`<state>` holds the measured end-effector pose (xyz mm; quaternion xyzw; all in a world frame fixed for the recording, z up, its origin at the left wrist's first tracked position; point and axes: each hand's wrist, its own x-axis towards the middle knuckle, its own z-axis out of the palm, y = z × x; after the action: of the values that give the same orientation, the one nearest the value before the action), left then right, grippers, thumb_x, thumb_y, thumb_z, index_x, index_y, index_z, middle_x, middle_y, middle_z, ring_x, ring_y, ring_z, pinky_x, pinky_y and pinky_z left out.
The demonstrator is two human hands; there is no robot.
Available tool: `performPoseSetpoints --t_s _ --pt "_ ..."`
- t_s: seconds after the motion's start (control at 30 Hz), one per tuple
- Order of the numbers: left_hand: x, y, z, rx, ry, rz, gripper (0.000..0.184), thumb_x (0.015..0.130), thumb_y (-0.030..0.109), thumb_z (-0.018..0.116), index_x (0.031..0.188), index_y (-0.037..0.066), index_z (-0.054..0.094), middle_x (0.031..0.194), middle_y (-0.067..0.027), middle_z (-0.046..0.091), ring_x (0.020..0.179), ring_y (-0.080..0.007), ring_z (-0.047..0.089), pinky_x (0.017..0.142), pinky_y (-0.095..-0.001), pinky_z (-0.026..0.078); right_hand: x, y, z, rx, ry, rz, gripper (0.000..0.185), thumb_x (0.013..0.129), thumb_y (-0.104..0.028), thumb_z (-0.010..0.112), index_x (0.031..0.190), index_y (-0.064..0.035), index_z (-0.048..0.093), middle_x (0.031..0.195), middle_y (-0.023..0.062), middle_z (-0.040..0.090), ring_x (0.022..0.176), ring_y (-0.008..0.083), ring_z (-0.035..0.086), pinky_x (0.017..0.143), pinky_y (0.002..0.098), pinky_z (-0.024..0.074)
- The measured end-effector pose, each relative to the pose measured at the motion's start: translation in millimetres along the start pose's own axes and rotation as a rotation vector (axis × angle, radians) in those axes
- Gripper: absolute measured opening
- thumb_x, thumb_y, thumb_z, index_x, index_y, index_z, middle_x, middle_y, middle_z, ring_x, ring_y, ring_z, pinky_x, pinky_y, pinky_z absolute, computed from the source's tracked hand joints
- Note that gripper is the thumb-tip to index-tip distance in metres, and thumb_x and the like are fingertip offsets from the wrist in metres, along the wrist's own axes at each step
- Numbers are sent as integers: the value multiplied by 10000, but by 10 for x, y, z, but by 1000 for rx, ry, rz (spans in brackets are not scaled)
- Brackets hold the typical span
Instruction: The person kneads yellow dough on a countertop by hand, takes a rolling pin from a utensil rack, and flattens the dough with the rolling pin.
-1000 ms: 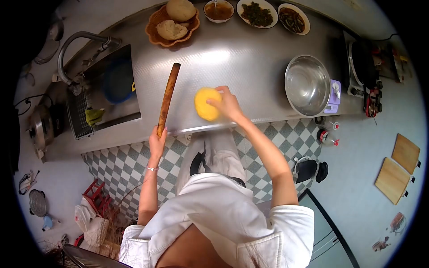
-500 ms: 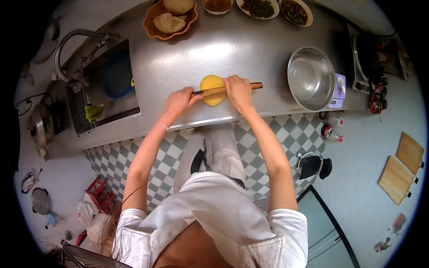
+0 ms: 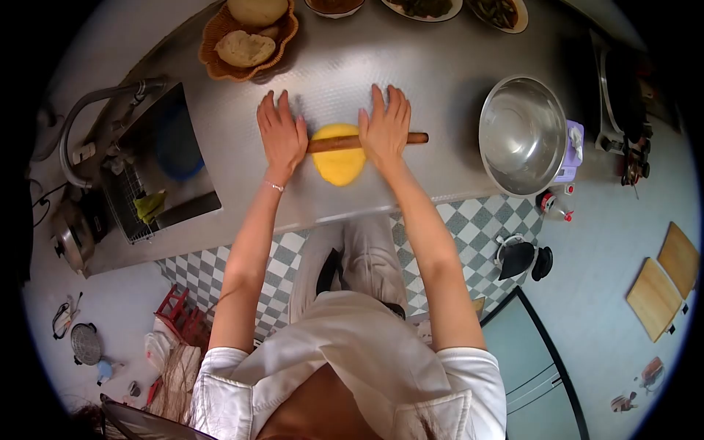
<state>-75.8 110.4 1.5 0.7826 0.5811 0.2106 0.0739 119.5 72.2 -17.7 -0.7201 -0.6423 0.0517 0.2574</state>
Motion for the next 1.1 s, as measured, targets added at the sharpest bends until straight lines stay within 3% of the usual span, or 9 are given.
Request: performPoseSetpoints --t_s 0.17,0.33,0.43,0.57,0.63,0.9,1.1 --pt "268 -64 128 -43 78 -34 553 836 168 538 1303 -66 354 1345 -271 331 1228 -425 313 1067 -503 247 309 71 159 -21 16 29 570 871 -301 524 1336 3 400 1383 254 337 1294 409 298 1084 528 191" --pt "-333 51 25 1 -76 -79 612 875 248 489 1363 -69 302 1429 -279 276 1322 -409 270 1104 -483 206 -178 18 -21 -141 -106 7 577 866 -273 500 1359 5 385 1436 229 318 1340 373 276 1097 513 169" --pt "-656 111 -1 19 -146 -104 657 822 225 581 1352 -76 336 1431 -266 304 1339 -377 277 1119 -450 197 -599 35 -82 -170 -142 20 549 859 -238 486 1347 -2 403 1422 196 356 1337 357 289 1094 506 183" --pt "-1080 144 -92 -16 -208 -82 619 820 194 566 1341 -71 363 1432 -245 324 1338 -354 300 1106 -446 228 -1021 -45 -269 -101 -178 47 559 828 -214 560 1330 -13 420 1429 185 344 1332 362 294 1091 507 198" --pt "-1268 158 -125 -9 -237 -54 608 838 201 556 1344 -67 351 1433 -249 314 1322 -385 302 1094 -466 234 -1265 -55 -304 -83 -204 69 592 805 -199 607 1334 -19 410 1432 188 331 1329 370 293 1093 511 203" --pt "-2033 239 -316 -26 -358 1 685 833 214 591 1393 -42 292 1454 -230 284 1343 -389 267 1095 -493 212 -2015 -13 -539 43 -270 48 694 805 -221 619 1386 -9 304 1472 209 250 1368 403 210 1114 535 163" --pt "-1016 62 -106 -38 -219 -23 648 872 270 504 1412 -10 282 1474 -208 271 1361 -365 252 1114 -487 177 -989 55 -361 -69 -257 -25 712 826 -370 584 1399 -26 339 1475 192 286 1374 374 230 1097 534 178"
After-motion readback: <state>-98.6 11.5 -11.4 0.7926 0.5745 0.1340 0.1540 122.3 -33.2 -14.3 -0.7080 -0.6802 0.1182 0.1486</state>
